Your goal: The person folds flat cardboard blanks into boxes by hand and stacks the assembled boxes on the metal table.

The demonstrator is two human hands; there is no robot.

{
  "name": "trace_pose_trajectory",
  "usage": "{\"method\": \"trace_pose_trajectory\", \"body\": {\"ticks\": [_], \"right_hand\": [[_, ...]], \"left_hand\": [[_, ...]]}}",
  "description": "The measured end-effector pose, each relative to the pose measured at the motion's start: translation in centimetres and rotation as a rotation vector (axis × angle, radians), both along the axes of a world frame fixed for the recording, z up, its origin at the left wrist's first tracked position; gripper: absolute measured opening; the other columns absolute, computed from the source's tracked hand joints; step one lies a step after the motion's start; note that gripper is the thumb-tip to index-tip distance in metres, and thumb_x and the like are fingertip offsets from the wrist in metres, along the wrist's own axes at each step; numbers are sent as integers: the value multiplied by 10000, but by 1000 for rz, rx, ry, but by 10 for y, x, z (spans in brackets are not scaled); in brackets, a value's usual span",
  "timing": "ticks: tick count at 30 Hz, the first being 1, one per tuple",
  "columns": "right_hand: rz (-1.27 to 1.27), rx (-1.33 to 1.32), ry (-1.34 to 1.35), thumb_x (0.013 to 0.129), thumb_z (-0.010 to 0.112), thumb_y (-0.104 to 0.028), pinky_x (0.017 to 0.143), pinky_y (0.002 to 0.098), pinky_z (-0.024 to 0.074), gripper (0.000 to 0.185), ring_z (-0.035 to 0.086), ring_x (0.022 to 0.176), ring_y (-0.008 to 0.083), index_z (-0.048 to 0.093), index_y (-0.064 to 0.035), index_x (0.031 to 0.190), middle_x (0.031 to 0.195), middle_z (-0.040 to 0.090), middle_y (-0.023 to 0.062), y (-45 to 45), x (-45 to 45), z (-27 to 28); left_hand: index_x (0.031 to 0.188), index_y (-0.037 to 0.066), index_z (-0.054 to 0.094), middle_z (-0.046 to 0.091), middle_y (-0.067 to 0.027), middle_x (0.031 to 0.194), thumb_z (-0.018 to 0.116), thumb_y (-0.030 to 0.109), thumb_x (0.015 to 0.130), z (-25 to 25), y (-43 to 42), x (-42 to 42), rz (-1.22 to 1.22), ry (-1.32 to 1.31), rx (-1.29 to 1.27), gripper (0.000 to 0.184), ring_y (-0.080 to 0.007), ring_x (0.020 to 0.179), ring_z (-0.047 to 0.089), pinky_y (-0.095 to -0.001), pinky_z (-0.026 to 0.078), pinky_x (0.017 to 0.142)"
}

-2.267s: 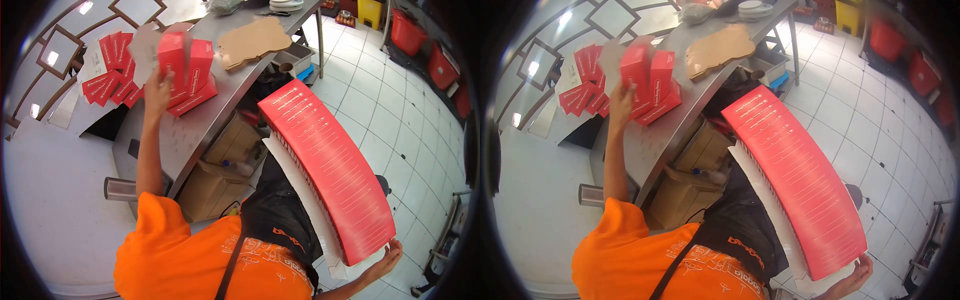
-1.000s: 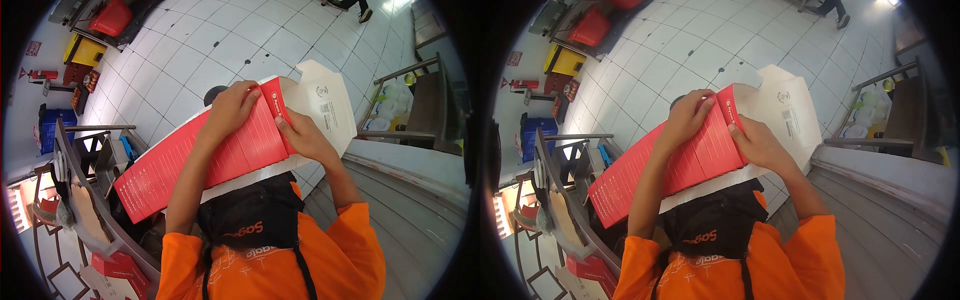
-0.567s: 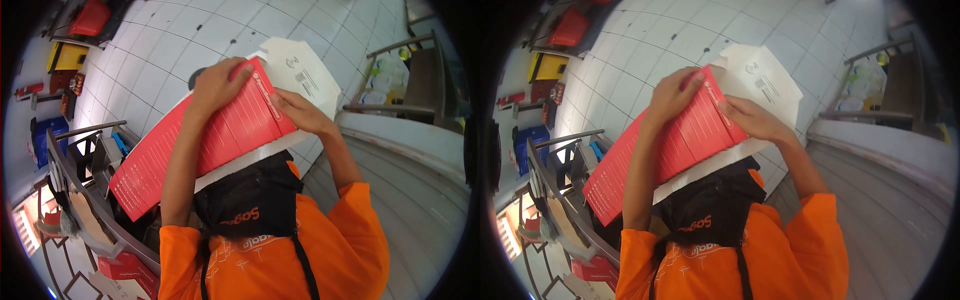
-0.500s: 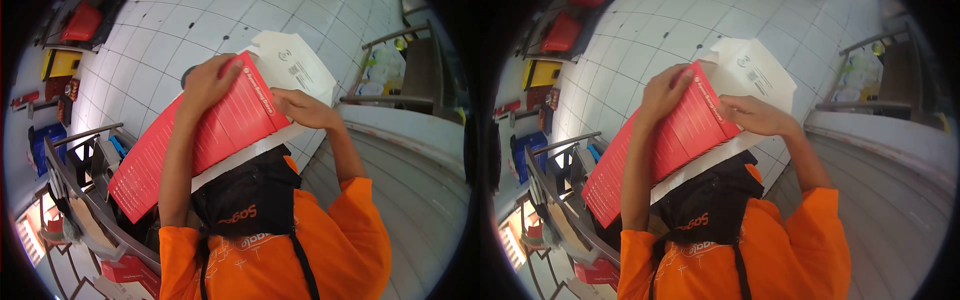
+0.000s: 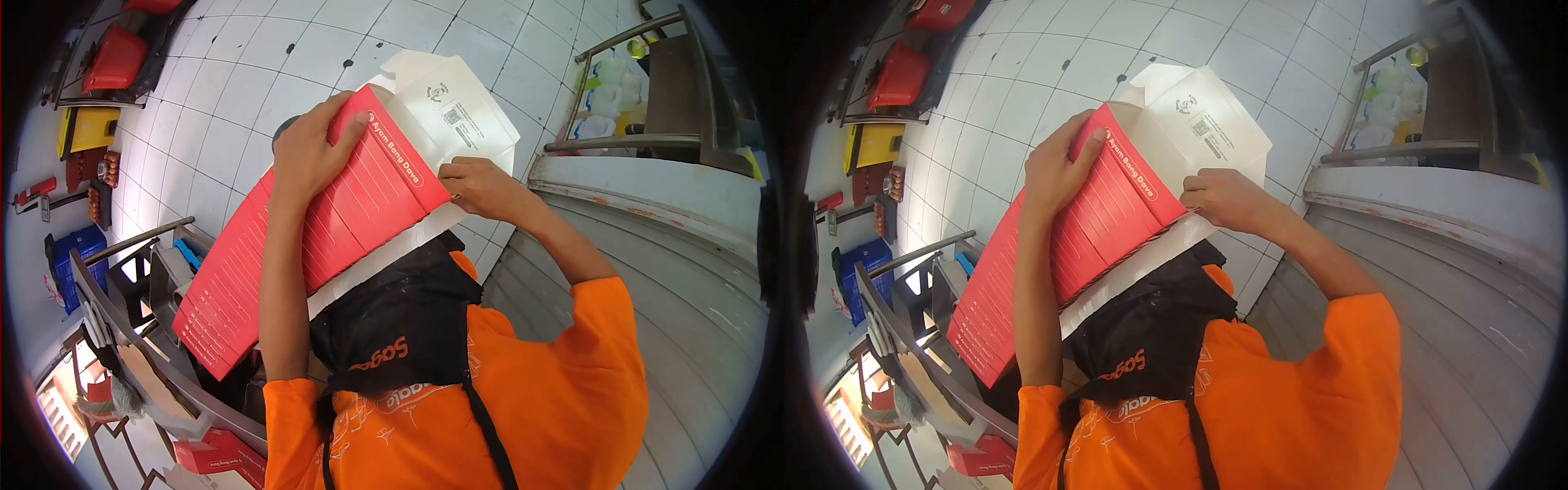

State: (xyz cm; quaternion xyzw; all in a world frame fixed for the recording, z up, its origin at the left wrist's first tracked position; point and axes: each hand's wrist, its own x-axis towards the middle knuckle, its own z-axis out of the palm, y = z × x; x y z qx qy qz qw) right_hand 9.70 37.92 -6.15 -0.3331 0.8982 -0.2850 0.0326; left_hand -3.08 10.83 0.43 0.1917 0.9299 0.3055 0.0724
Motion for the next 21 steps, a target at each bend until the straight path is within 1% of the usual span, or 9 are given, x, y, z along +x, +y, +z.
{"method": "trace_pose_trajectory", "body": {"ticks": [3, 6, 9, 12, 15, 18, 21], "right_hand": [[-58, -88, -65, 794, 797, -56, 786, 397, 547, 175, 630, 883, 268, 665, -62, 909, 943, 626, 52, 1, 4, -9], [-97, -168, -88, 788, 811, -47, 801, 414, 546, 226, 636, 908, 288, 682, -41, 973, 977, 648, 76, -2, 12, -19], [-106, -207, -96, 804, 805, -46, 808, 423, 544, 223, 636, 919, 303, 680, -31, 989, 980, 653, 88, -6, 16, -20], [-72, -167, -106, 824, 796, -53, 808, 419, 543, 204, 637, 920, 304, 685, -35, 994, 972, 657, 87, -5, 13, -13], [-57, -188, -112, 840, 785, -57, 810, 420, 542, 188, 639, 925, 305, 683, -33, 996, 969, 662, 87, -6, 5, 4], [-54, -224, -142, 853, 762, -38, 815, 429, 539, 171, 641, 933, 314, 685, -33, 1006, 960, 664, 91, -12, 9, -8], [-120, -262, -206, 859, 744, -20, 817, 432, 538, 168, 644, 926, 326, 685, -28, 1016, 946, 662, 105, -24, 21, -17]], "left_hand": [[1382, 144, 682, 773, -124, 1189, 633, 600, 966, 0, 0, -2, -21, 18, -19, 619, -308, 1040, 738, -404, 552, 919], [1330, 122, 710, 788, -109, 1088, 646, 663, 924, 7, 7, -3, 14, -61, -66, 679, -290, 995, 745, -409, 560, 884], [1319, 127, 716, 788, -111, 1065, 651, 686, 909, 7, 9, -2, 23, -82, -71, 696, -284, 976, 746, -410, 560, 862], [1309, 126, 721, 787, -103, 1040, 652, 690, 906, 9, 8, 0, 47, -74, -58, 696, -281, 956, 746, -407, 557, 844], [1335, 141, 706, 779, -122, 1121, 655, 679, 917, 10, 5, -1, 63, -142, -74, 683, -295, 1007, 742, -403, 555, 907], [1333, 142, 705, 779, -126, 1122, 657, 678, 916, 5, 6, 0, 52, -73, -82, 681, -301, 1009, 742, -404, 556, 907], [1331, 149, 708, 779, -123, 1121, 663, 683, 908, 4, 7, 0, 58, -70, -47, 683, -314, 1013, 739, -412, 555, 908]]}}
